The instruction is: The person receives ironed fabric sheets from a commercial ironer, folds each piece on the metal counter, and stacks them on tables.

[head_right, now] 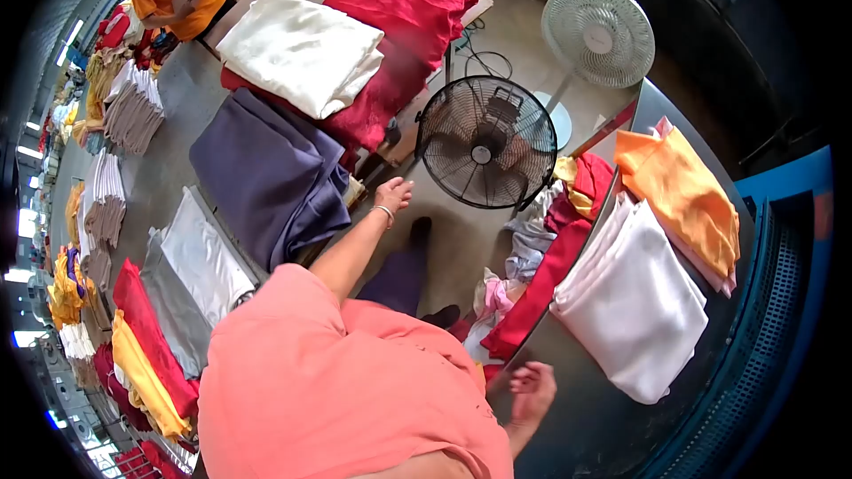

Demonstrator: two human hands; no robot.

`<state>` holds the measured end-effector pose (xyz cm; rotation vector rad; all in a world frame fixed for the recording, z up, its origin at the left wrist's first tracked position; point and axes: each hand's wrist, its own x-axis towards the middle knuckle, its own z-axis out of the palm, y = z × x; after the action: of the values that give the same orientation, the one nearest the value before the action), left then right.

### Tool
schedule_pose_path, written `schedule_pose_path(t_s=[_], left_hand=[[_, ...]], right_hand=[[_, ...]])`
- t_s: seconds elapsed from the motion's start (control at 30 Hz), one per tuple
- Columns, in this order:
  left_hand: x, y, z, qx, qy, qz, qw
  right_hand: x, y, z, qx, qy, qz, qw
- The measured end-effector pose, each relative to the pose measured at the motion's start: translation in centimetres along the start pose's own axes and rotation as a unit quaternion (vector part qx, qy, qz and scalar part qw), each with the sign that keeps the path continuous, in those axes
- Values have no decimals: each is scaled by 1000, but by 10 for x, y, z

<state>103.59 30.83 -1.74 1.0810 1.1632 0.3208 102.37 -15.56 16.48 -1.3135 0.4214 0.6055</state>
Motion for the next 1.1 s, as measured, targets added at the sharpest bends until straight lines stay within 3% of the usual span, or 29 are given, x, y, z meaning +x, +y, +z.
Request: schedule_pose_path(t_s=[0.2,0.3,0.37,0.43,0.5,0.53,0.6,0.63,0.67,0.7,0.77,0.97,1.03,1.1], left_hand=[[114,20,-19,-112,91,-41,989],[172,43,-46,-138,124,-116,976],[151,106,-53,-349,112,-127,922],[185,75,-52,-399,131,-136,897],[159,103,-55,-341,167,-101,920],[168,83,-67,-176,174,60,967],[206,59,-88,32,204,153,967],[210,62,-91,-36,195,121,973],[218,66,-94,-194,182,55,962],[220,76,-94,-314,179,1,932],[227,91,-98,-413,189,-40,890],[315,141,-168,-503,226,15,834],[362,167,-205,-518,228,57,823],[411,201,-248,-523,229,98,815]], right_hand=[[109,12,222,-162,-283,104,939],[184,16,332,-243,-339,128,900],[235,29,397,-303,-371,113,871],[283,51,458,-344,-373,81,858],[312,61,520,-344,-378,54,858],[323,67,550,-344,-380,44,858],[335,78,602,-309,-406,34,859],[345,89,621,-274,-444,25,853],[359,108,629,-281,-438,71,851],[363,123,639,-269,-432,56,859],[365,146,661,-264,-415,43,870],[381,189,808,-260,-465,-105,840],[390,205,869,-249,-514,-193,798],[406,226,917,-290,-568,-323,699]])
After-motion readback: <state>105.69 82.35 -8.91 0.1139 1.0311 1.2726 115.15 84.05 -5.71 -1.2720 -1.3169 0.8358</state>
